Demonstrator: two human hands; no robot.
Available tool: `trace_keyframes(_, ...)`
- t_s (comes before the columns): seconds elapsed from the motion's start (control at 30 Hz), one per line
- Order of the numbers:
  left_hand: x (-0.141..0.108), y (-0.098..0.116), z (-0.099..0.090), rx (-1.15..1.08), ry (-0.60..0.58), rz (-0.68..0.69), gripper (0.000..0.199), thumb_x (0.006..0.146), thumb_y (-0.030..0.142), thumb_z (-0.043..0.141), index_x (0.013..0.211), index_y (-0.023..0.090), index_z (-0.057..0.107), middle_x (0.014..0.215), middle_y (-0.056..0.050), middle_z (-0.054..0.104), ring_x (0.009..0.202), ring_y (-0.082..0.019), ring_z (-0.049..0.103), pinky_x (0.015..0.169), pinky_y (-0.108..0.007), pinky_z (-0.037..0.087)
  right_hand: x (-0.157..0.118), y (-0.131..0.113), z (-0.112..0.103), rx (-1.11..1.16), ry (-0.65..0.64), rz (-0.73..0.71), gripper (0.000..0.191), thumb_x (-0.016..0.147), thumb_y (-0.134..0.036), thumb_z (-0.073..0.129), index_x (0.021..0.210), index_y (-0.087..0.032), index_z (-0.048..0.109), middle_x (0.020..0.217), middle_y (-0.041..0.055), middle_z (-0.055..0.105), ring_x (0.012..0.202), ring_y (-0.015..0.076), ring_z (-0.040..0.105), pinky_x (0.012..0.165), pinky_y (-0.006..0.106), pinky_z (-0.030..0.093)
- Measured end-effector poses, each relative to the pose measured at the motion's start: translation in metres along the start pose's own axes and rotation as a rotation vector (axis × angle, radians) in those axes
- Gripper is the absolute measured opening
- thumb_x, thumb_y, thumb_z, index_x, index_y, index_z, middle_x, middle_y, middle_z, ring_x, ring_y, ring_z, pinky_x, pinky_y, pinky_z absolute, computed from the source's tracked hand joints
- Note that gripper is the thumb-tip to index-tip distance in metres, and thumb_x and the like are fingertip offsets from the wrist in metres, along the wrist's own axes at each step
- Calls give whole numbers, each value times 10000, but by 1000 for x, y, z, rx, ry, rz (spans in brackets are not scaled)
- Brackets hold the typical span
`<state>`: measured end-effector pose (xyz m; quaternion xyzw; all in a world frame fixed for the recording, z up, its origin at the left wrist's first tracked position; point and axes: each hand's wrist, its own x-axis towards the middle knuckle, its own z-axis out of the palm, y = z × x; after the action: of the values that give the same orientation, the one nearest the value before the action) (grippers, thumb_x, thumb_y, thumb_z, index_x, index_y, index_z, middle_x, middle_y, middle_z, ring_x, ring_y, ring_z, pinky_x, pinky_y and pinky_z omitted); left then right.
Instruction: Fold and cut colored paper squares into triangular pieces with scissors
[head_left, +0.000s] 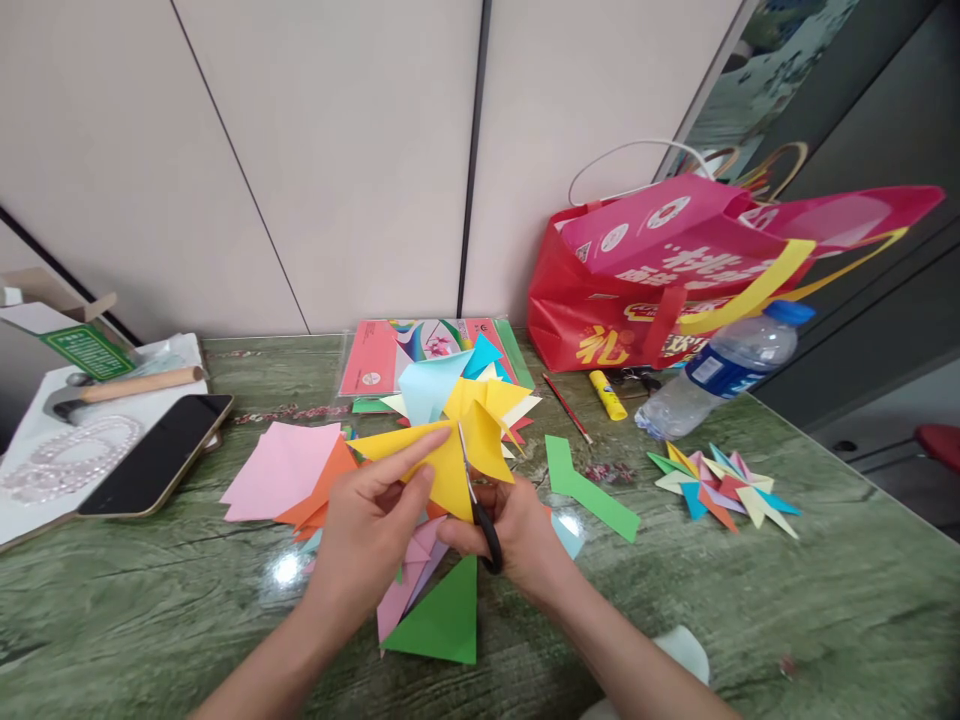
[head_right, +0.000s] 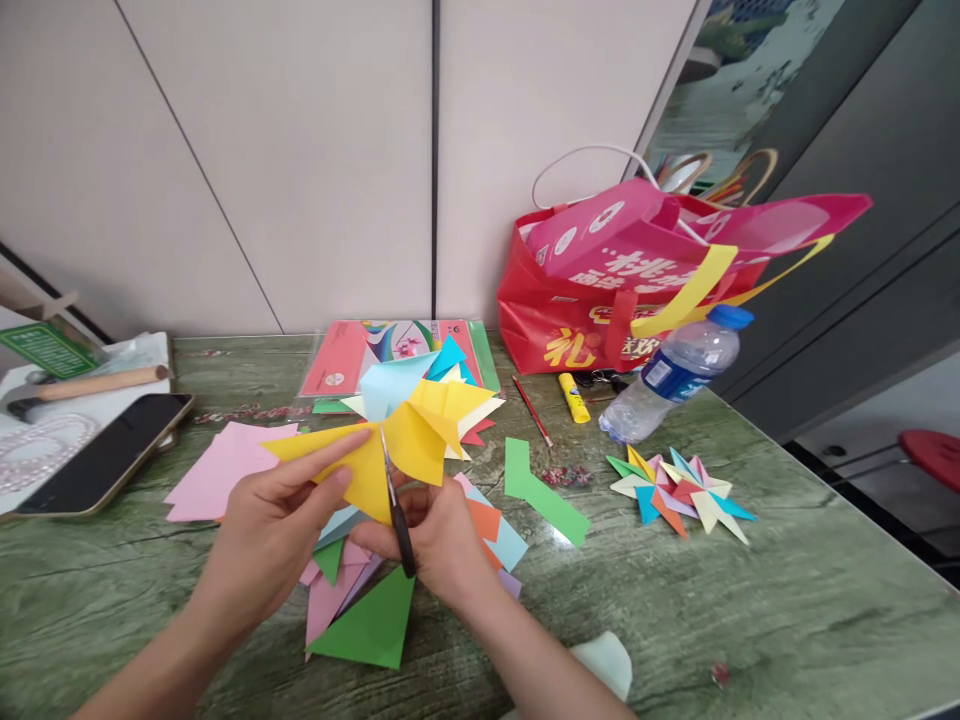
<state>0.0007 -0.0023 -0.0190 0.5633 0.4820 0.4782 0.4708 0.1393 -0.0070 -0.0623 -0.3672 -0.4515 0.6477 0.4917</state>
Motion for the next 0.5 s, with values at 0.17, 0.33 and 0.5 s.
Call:
trace_keyframes(0.17, 0, 1, 0, -26, -4, 7, 276, 803, 222, 555, 1056, 247, 663, 1152, -1, 647, 986, -182, 631, 802, -242, 529, 2, -1, 1, -17, 23, 10, 466, 457, -320, 837, 820, -180, 580, 633, -11, 624, 530, 154, 549, 536, 270, 452)
trace_keyframes(0.33, 1, 0, 0, -46, -9, 5, 271, 806, 210, 555, 1047, 266, 665, 1152, 14, 648, 976, -169, 632, 795, -226, 530, 2, -3, 1, 9, 18, 21, 486, 429, -324, 845, 805, -180, 573, 652, -4, 624, 551, 163, 561, 567, 282, 458)
trace_keyframes(0.5, 1, 0, -1, -61, -7, -3, 268, 805, 220, 561, 1050, 264, 661, 1143, 24, 653, 960, -164, 637, 771, -220, 541, 2, -3, 1, 20, -33, -3, 465, 453, -356, 836, 800, -184, 580, 662, -7, 612, 558, 158, 547, 584, 288, 456)
